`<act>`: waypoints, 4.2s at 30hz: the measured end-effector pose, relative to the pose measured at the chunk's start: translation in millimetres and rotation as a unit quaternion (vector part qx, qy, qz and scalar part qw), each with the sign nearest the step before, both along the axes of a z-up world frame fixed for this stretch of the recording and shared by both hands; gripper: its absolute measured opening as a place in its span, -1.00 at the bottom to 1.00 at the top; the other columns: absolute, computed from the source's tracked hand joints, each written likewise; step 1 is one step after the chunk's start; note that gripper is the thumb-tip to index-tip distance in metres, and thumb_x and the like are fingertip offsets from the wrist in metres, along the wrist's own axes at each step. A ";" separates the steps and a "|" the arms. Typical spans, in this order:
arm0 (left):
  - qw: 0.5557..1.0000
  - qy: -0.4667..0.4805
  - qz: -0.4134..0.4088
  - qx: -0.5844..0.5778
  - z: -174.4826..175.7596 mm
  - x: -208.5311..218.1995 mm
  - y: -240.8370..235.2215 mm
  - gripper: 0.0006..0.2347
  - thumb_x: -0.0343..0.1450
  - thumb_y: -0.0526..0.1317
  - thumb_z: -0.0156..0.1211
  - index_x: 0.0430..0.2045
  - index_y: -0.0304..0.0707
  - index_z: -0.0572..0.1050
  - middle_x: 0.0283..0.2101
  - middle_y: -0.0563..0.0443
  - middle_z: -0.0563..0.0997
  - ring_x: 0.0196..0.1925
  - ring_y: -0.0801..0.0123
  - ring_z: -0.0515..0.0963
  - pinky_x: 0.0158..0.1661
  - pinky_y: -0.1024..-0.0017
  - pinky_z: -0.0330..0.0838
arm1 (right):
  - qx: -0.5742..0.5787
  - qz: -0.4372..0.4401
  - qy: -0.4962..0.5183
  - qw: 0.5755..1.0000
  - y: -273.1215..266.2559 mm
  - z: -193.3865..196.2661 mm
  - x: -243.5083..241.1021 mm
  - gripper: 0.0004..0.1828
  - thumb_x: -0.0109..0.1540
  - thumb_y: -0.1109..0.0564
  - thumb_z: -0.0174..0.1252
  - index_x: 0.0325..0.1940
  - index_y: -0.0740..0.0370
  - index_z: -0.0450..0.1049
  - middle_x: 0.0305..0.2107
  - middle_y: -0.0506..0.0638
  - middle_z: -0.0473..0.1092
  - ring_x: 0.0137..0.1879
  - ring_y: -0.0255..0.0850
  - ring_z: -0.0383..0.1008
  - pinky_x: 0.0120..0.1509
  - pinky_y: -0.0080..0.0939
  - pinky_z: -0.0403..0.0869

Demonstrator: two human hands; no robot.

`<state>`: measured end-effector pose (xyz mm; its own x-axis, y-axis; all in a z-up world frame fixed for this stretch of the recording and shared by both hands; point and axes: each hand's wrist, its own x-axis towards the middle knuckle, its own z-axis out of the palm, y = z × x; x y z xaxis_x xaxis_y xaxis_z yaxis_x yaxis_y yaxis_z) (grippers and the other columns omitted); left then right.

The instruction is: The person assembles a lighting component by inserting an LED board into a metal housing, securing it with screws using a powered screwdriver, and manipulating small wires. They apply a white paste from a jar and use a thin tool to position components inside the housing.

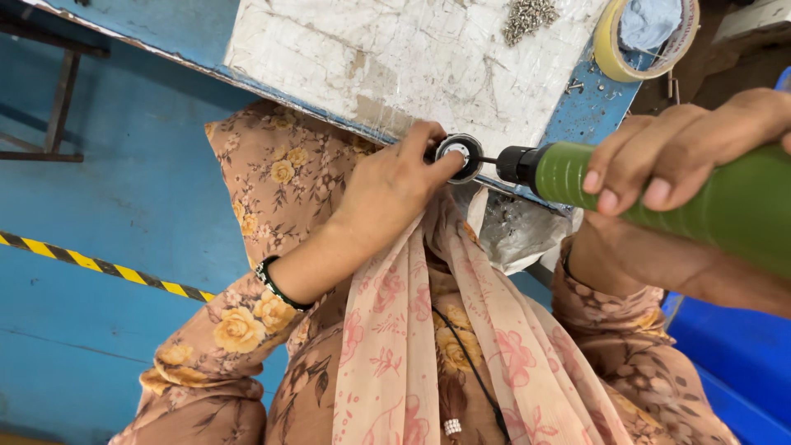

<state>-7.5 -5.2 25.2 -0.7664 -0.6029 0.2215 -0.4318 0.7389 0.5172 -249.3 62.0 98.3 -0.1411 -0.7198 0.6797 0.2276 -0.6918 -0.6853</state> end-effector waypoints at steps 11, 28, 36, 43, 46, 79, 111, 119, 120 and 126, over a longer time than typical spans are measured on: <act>0.988 0.106 0.053 -0.103 -20.9 6.9 19.8 -0.82 0.42 -0.31 0.21 -0.12 -0.15 0.56 0.17 -0.15 0.55 -0.04 0.13 0.69 -0.01 0.33 0.59 | 0.066 -0.039 -0.002 0.997 38.3 -16.1 -5.6 0.02 0.18 -0.74 -0.18 0.35 0.08 0.23 -0.36 0.03 0.34 -0.46 -0.05 0.44 -0.35 0.09 0.49; 0.986 0.118 0.069 -0.093 -23.2 3.6 20.7 -0.89 0.46 -0.25 0.21 -0.17 -0.11 0.53 0.18 -0.11 0.54 -0.08 0.11 0.68 0.04 0.31 0.59 | 0.044 -0.038 0.012 0.998 31.6 -19.1 -12.4 0.04 0.17 -0.74 -0.12 0.31 0.14 0.29 -0.39 -0.01 0.30 -0.48 -0.10 0.40 -0.42 0.05 0.44; 0.986 0.112 0.075 -0.097 -22.9 3.2 20.5 -0.89 0.46 -0.27 0.19 -0.17 -0.06 0.51 0.19 -0.07 0.53 -0.08 0.14 0.68 0.03 0.34 0.59 | 0.052 -0.026 0.022 0.998 28.7 -17.5 -17.0 0.04 0.16 -0.74 -0.11 0.31 0.15 0.29 -0.39 0.00 0.31 -0.47 -0.09 0.39 -0.40 0.07 0.45; 0.991 0.089 0.065 -0.075 -23.0 3.0 21.5 -0.83 0.41 -0.29 0.19 -0.15 -0.02 0.53 0.18 -0.04 0.50 -0.13 0.24 0.62 -0.19 0.38 0.54 | 0.056 0.034 0.028 0.997 20.1 -9.2 -16.7 -0.06 0.19 -0.63 -0.07 0.25 0.18 0.30 -0.36 0.04 0.35 -0.37 -0.04 0.48 -0.32 0.05 0.54; 0.992 0.083 0.066 -0.074 -24.6 2.9 22.6 -0.83 0.42 -0.29 0.18 -0.14 -0.02 0.52 0.19 -0.04 0.50 -0.12 0.26 0.62 -0.19 0.38 0.54 | 0.070 0.012 0.037 0.997 20.4 -7.5 -20.7 -0.18 0.16 -0.58 0.05 0.00 0.22 0.37 -0.37 -0.02 0.35 -0.40 -0.10 0.49 -0.33 0.00 0.55; 0.931 0.089 -0.222 0.276 -5.3 -13.2 -85.3 -0.39 0.27 -0.32 0.31 0.27 -0.34 0.25 0.16 -0.32 0.45 0.23 -0.11 0.46 0.20 0.18 0.34 | -0.025 -0.115 -0.001 0.993 32.1 -6.1 -43.7 -0.27 0.18 -0.54 0.13 -0.19 0.22 0.35 -0.36 -0.06 0.34 -0.35 -0.27 0.50 -0.30 -0.23 0.59; 0.984 0.145 -0.052 0.087 25.1 -22.5 -48.8 -0.90 0.43 -0.13 0.34 -0.31 -0.07 0.60 -0.13 0.19 0.63 0.30 0.27 0.46 0.20 0.18 0.20 | -0.050 -0.138 -0.071 0.987 24.5 -8.0 -28.6 -0.29 0.11 -0.55 0.20 -0.25 0.17 0.44 -0.42 -0.10 0.33 -0.48 -0.34 0.40 -0.37 -0.28 0.45; 0.951 0.163 -0.038 0.261 19.9 -22.8 -47.6 -0.93 0.47 -0.20 0.26 -0.28 -0.09 0.65 -0.09 0.11 0.69 0.33 0.24 0.45 0.21 0.21 0.22 | -0.043 -0.141 -0.049 0.988 32.5 -10.0 -47.1 -0.34 0.17 -0.50 0.15 -0.25 0.16 0.41 -0.45 -0.07 0.33 -0.50 -0.34 0.44 -0.33 -0.30 0.48; 0.928 0.177 -0.035 0.325 16.7 -23.8 -48.6 -0.91 0.47 -0.20 0.24 -0.25 -0.08 0.66 -0.08 0.11 0.69 0.36 0.26 0.45 0.24 0.25 0.28 | -0.031 -0.144 -0.041 0.988 36.0 -10.1 -52.7 -0.39 0.20 -0.48 0.11 -0.26 0.14 0.39 -0.46 -0.07 0.33 -0.49 -0.32 0.42 -0.31 -0.30 0.48; 0.840 0.235 -0.084 0.482 1.0 -23.4 -52.0 -0.82 0.55 -0.21 0.14 -0.12 -0.20 0.67 -0.08 0.07 0.74 0.47 0.18 0.34 0.35 0.27 0.23 | 0.059 -0.178 0.083 0.979 66.8 -28.8 -94.1 -0.74 0.27 -0.11 0.14 -0.37 0.01 0.29 -0.45 -0.10 0.31 -0.37 -0.27 0.39 -0.23 -0.37 0.46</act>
<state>-30.8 -57.2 26.2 -0.8238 -0.5669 -0.0055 0.0556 -0.0904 0.9943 -343.5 128.8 69.5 -0.2909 -0.7199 0.6302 -0.1345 -0.6214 -0.7719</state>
